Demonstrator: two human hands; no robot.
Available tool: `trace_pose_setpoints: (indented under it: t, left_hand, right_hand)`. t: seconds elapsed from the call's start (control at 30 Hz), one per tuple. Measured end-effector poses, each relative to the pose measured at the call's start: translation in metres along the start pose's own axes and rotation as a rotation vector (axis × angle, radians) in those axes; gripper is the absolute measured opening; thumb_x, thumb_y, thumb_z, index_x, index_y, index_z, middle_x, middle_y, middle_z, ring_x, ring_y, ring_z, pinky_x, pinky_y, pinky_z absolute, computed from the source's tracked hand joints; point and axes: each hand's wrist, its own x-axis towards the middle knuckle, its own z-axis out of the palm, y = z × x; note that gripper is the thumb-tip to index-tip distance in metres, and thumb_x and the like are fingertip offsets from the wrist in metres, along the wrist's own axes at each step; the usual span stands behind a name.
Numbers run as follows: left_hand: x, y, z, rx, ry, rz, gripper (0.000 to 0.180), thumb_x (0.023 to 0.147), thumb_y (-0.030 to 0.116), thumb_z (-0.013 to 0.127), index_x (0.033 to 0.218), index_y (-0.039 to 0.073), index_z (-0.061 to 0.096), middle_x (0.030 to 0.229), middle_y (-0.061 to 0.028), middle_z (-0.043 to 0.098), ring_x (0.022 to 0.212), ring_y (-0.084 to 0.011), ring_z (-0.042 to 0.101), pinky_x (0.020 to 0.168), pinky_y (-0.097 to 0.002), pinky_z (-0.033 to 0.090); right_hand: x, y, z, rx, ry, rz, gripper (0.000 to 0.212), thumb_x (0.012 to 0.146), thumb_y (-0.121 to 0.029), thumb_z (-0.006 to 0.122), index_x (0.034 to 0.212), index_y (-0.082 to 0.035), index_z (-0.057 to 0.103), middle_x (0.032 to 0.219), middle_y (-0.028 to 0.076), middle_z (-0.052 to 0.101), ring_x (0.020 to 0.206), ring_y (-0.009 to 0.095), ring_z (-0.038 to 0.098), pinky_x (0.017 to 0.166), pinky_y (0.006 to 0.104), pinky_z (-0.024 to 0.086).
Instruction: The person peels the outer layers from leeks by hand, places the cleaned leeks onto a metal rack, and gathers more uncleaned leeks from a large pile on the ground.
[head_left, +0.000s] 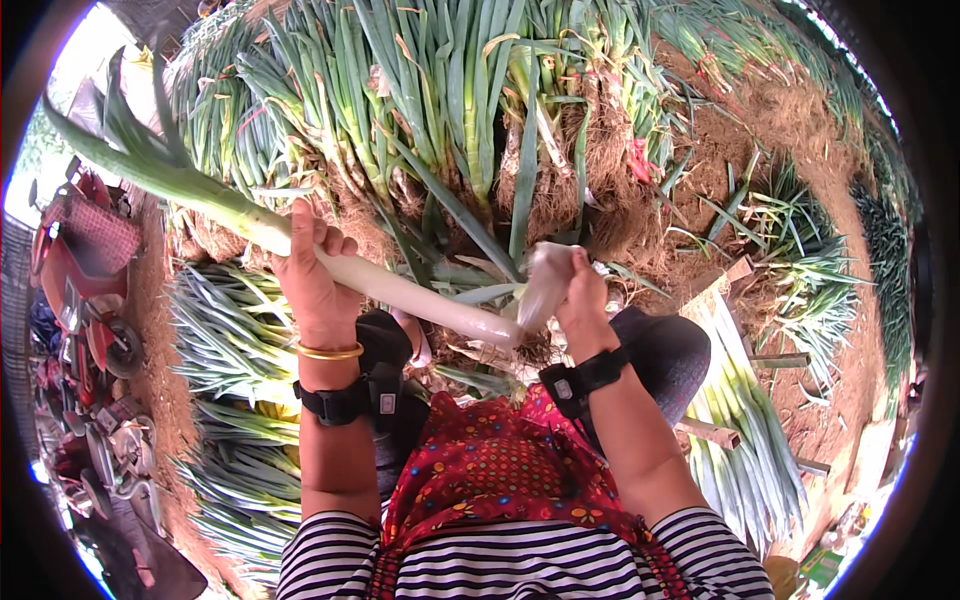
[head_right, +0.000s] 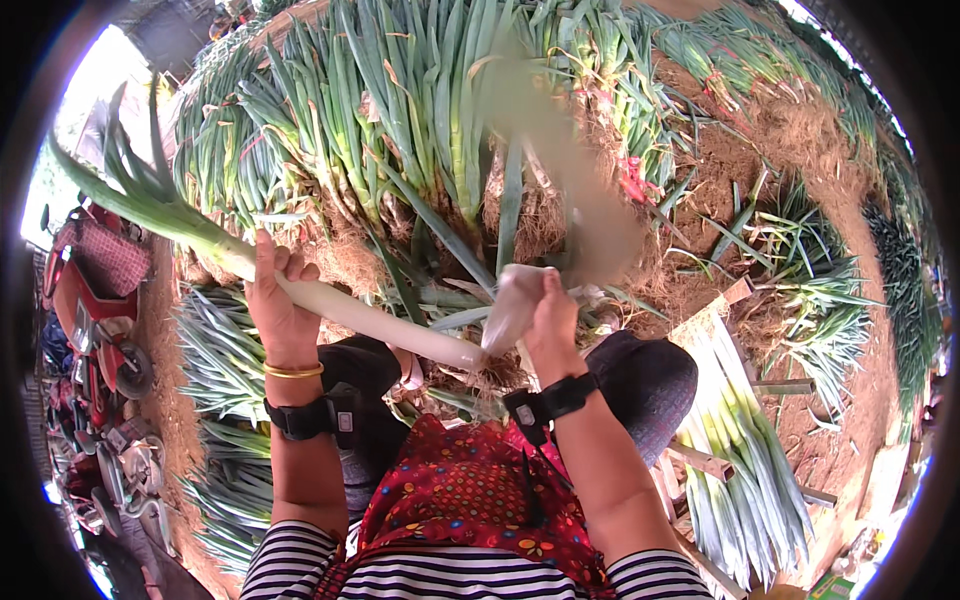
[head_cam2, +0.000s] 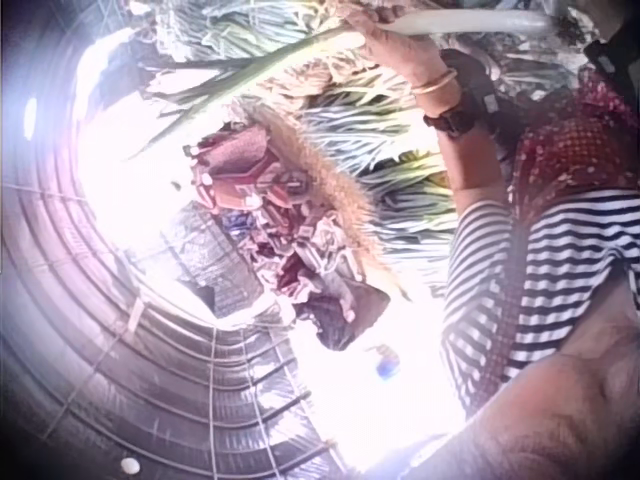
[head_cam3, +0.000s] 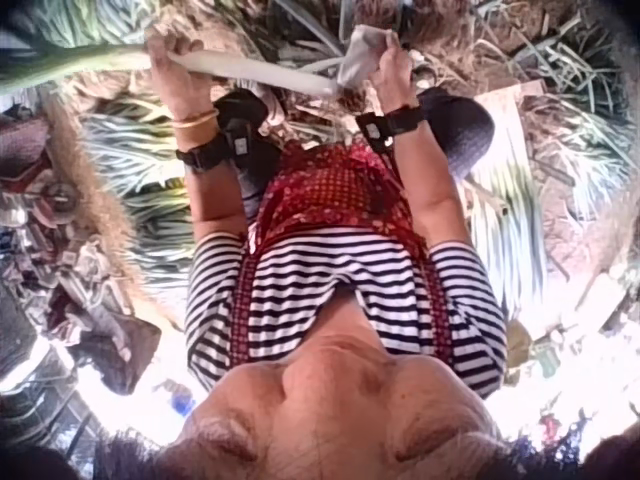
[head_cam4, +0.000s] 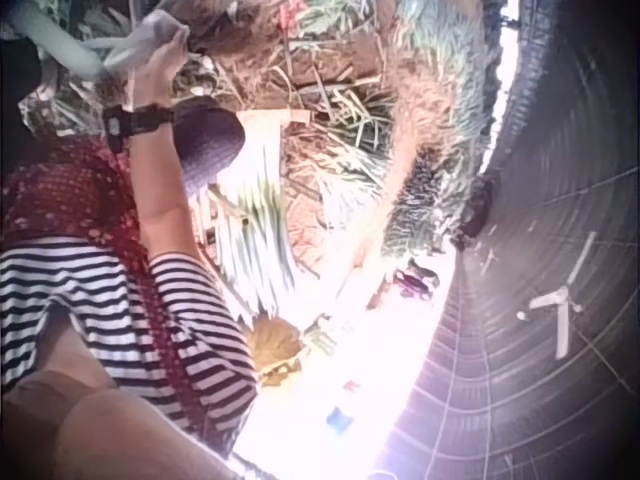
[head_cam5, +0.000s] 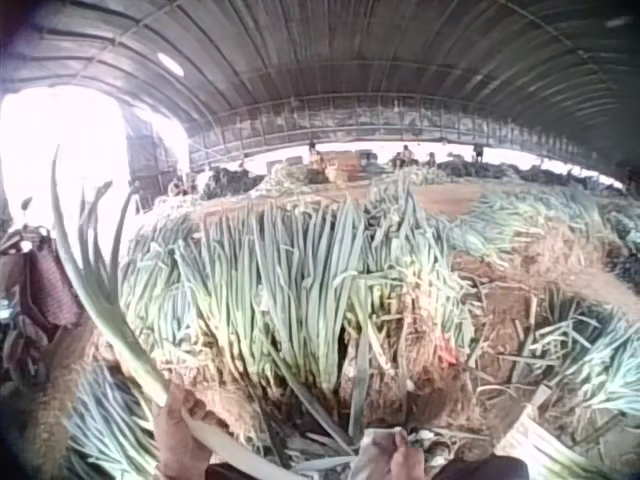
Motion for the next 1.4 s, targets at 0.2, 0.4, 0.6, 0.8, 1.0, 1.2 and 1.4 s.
trace_pose_setpoints:
  t: [0.2, 0.4, 0.6, 0.8, 1.0, 1.2, 1.4]
  left_hand:
    - [0.015, 0.034, -0.023, -0.139, -0.203, -0.033, 0.019, 0.089, 0.026, 0.059, 0.081, 0.013, 0.047, 0.062, 0.0063, 0.036, 0.052, -0.005, 0.032, 0.047, -0.0207, 0.031]
    - [0.02, 0.048, -0.029, -0.335, -0.55, -0.044, 0.021, 0.095, 0.027, 0.048, 0.093, 0.006, 0.048, 0.065, 0.0035, 0.036, 0.051, -0.0046, 0.032, 0.048, -0.02, 0.031]
    - [0.016, 0.052, -0.009, -0.459, -0.83, -0.02, 0.028, 0.092, 0.033, 0.052, 0.096, 0.006, 0.044, 0.066, 0.003, 0.036, 0.052, -0.005, 0.034, 0.05, -0.0206, 0.033]
    - [0.027, 0.092, 0.002, 0.006, -0.123, 0.232, 0.047, 0.086, 0.041, 0.059, 0.109, 0.001, 0.052, 0.091, -0.008, 0.057, 0.074, -0.0128, 0.052, 0.067, -0.0267, 0.048]
    - [0.033, 0.08, -0.023, -0.113, -0.079, 0.085, 0.044, 0.082, 0.038, 0.066, 0.104, 0.003, 0.052, 0.08, -0.0026, 0.054, 0.065, -0.0104, 0.049, 0.056, -0.0227, 0.045]
    - [0.031, 0.067, -0.033, -0.162, -0.089, 0.058, 0.049, 0.082, 0.051, 0.059, 0.098, 0.005, 0.051, 0.081, -0.0019, 0.052, 0.065, -0.0107, 0.048, 0.054, -0.0228, 0.044]
    - [0.028, 0.059, -0.032, -0.094, -0.008, 0.083, 0.057, 0.082, 0.061, 0.05, 0.102, 0.007, 0.051, 0.081, -0.0031, 0.053, 0.063, -0.0127, 0.048, 0.054, -0.0264, 0.045]
  right_hand:
    - [0.037, -0.038, -0.043, -0.55, -0.035, -0.115, 0.034, 0.092, -0.03, 0.045, 0.105, 0.0, 0.056, 0.094, 0.014, 0.063, 0.084, 0.025, 0.062, 0.072, 0.0393, 0.051]
    - [-0.024, -0.058, -0.003, -1.689, -0.321, -0.726, 0.048, 0.083, -0.042, 0.059, 0.113, -0.004, 0.056, 0.103, 0.018, 0.062, 0.096, 0.036, 0.058, 0.082, 0.0427, 0.045]
    - [-0.102, -0.021, 0.054, -1.011, -1.309, -0.342, 0.057, 0.087, -0.042, 0.055, 0.129, -0.005, 0.042, 0.111, 0.016, 0.06, 0.104, 0.024, 0.058, 0.089, 0.0334, 0.042]
    - [-0.114, -0.016, 0.041, -1.129, -1.209, -0.537, 0.039, 0.09, -0.032, 0.054, 0.121, -0.009, 0.048, 0.081, 0.011, 0.064, 0.075, 0.024, 0.065, 0.066, 0.0328, 0.048]
    - [-0.119, -0.025, 0.035, -1.005, -1.134, -0.261, 0.04, 0.095, -0.035, 0.046, 0.115, -0.002, 0.056, 0.07, 0.004, 0.06, 0.057, 0.01, 0.053, 0.055, 0.0251, 0.046]
    - [-0.116, -0.025, 0.03, -1.108, -0.961, -0.244, 0.03, 0.093, -0.027, 0.051, 0.106, -0.001, 0.06, 0.068, 0.007, 0.062, 0.056, 0.011, 0.054, 0.055, 0.0263, 0.046]
    - [-0.095, 0.004, 0.012, -1.211, -0.68, -0.709, 0.016, 0.091, -0.016, 0.051, 0.094, -0.003, 0.059, 0.071, 0.011, 0.061, 0.065, 0.016, 0.061, 0.058, 0.0309, 0.047]
